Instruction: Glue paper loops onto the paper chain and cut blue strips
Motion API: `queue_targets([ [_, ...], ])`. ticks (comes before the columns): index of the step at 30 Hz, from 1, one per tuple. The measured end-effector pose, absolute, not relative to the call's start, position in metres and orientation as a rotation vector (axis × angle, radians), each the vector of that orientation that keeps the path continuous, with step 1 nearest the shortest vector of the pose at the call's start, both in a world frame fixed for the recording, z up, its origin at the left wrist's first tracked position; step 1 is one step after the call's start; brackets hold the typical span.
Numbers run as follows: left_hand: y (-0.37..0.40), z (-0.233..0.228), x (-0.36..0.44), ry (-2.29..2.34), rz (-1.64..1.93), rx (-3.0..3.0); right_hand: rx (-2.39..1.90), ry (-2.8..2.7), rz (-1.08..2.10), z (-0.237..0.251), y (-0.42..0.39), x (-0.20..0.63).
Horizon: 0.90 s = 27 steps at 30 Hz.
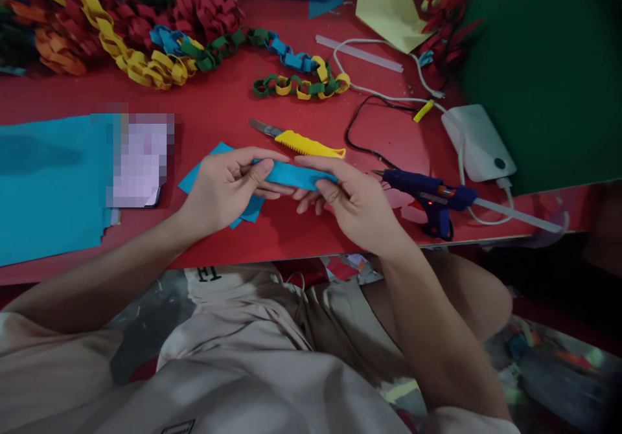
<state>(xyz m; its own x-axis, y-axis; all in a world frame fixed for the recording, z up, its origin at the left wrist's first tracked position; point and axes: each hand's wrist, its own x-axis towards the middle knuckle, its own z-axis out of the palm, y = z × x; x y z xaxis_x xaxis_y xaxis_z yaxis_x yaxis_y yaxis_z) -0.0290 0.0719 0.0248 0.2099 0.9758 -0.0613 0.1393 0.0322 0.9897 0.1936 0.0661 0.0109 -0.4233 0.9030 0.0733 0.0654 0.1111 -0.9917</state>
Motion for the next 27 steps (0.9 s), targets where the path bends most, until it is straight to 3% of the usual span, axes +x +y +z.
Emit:
queue_targets([
  [6, 0.0696, 0.0251, -0.0289, 1.197, 0.988, 1.454, -1.065, -1.796, 1.032, 0.0141, 0.0633, 0.1924],
  [11, 0.0665, 0.0241, -0.0297, 1.238, 0.961, 1.628, -1.126, -1.696, 1.174, 0.0129, 0.0651, 0.1893],
  [27, 0.0722, 0.0244, -0.035, 1.178, 0.931, 1.381, -1.057, -1.555, 1.315, 0.0171, 0.0621, 0.1922],
])
